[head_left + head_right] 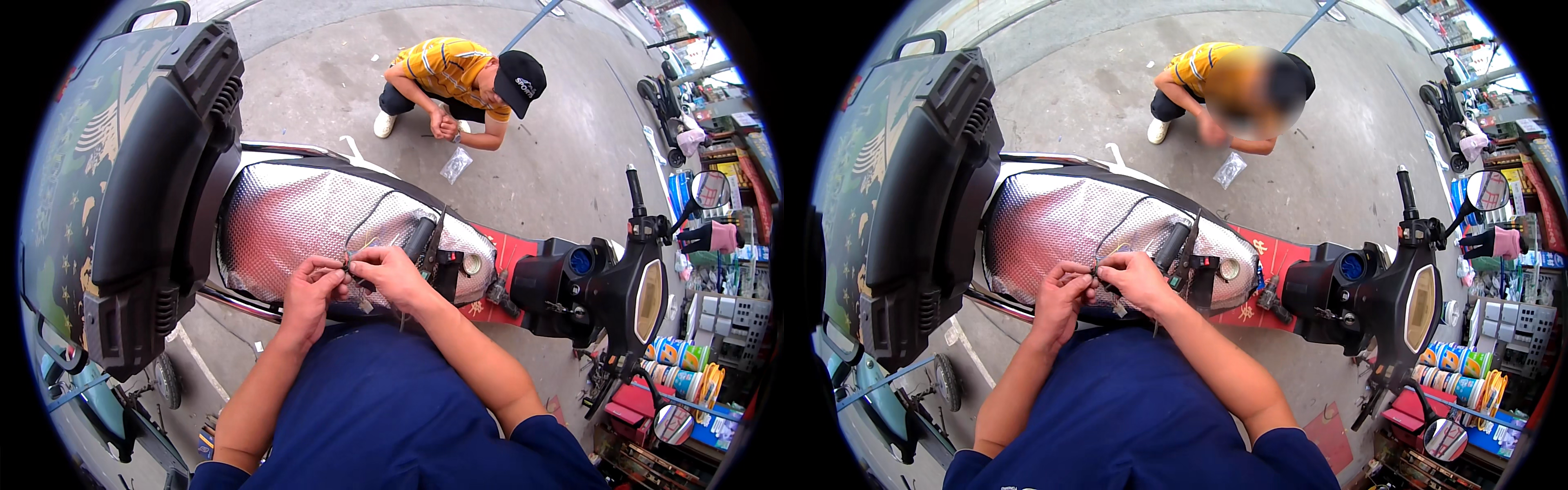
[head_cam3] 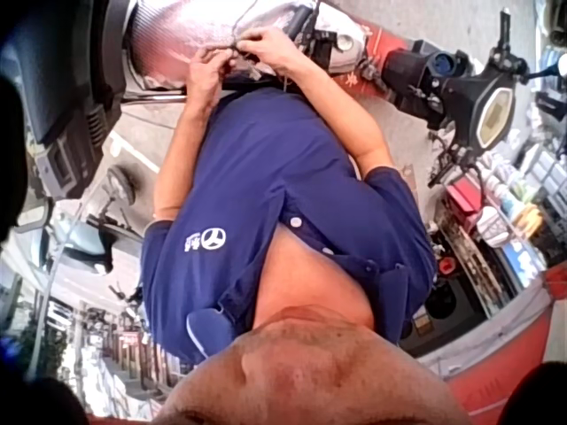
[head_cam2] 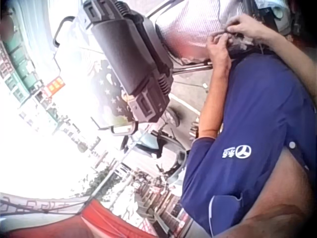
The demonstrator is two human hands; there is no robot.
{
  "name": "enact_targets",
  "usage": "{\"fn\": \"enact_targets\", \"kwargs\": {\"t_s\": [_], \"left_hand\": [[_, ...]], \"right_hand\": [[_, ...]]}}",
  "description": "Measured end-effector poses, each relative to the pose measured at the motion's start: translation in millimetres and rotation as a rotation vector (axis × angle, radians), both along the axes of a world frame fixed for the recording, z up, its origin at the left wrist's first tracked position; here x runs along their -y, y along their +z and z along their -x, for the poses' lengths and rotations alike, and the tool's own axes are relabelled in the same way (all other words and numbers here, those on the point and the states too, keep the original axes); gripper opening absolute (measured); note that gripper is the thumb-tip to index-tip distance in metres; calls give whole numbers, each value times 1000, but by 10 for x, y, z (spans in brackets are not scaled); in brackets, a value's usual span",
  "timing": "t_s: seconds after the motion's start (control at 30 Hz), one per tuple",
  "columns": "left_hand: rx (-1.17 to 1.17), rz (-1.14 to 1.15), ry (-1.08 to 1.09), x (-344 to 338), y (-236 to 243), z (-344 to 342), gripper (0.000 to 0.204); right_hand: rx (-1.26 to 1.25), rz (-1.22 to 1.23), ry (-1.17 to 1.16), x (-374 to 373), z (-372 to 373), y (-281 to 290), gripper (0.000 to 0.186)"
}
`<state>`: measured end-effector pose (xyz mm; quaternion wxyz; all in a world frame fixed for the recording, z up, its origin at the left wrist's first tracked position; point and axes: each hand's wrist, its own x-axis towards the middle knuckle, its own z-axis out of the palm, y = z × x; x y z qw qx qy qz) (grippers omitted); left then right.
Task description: The person repairs a scooter's handlebar assembly by stripping and twisting wires, wrapping connections with electrical tape, and using a screwdriver to adjust components on the handlebar grip. The task involves handling wires and tools to secure the scooter's electrical system.
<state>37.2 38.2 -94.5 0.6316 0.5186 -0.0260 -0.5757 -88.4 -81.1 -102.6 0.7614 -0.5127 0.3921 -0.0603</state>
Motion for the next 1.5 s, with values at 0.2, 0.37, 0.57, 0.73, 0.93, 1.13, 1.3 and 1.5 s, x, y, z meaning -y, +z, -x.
{"fn": "enact_targets", "kwargs": {"t_s": [0.2, 0.37, 0.57, 0.73, 0.93, 1.13, 1.3, 1.5], "left_hand": [[41, -65, -34, 22, 73, -15, 14], [260, 33, -71, 22, 54, 22, 15], [290, 22, -57, 5, 13, 39, 10], [164, 13, -63, 2, 59, 21, 14], [72, -1, -72, -21, 59, -16, 16], [76, 14, -97, -10, 91, -14, 16], [65, -19, -10, -14, 75, 21, 19], [356, -1, -130, -40, 24, 39, 24]], "right_hand": [[1, -1, 15, 30, -9, 128, 23], [9, 13, 10, 22, 11, 117, 23], [-25, 93, 24, 0, -8, 131, 23], [-40, 123, 28, -11, -7, 148, 22], [-23, 130, 35, -6, -28, 202, 21], [-4, 112, 10, -17, -10, 83, 19], [-4, 173, 0, -43, -8, 64, 20], [-44, 240, 26, -40, 0, 88, 21]]}}
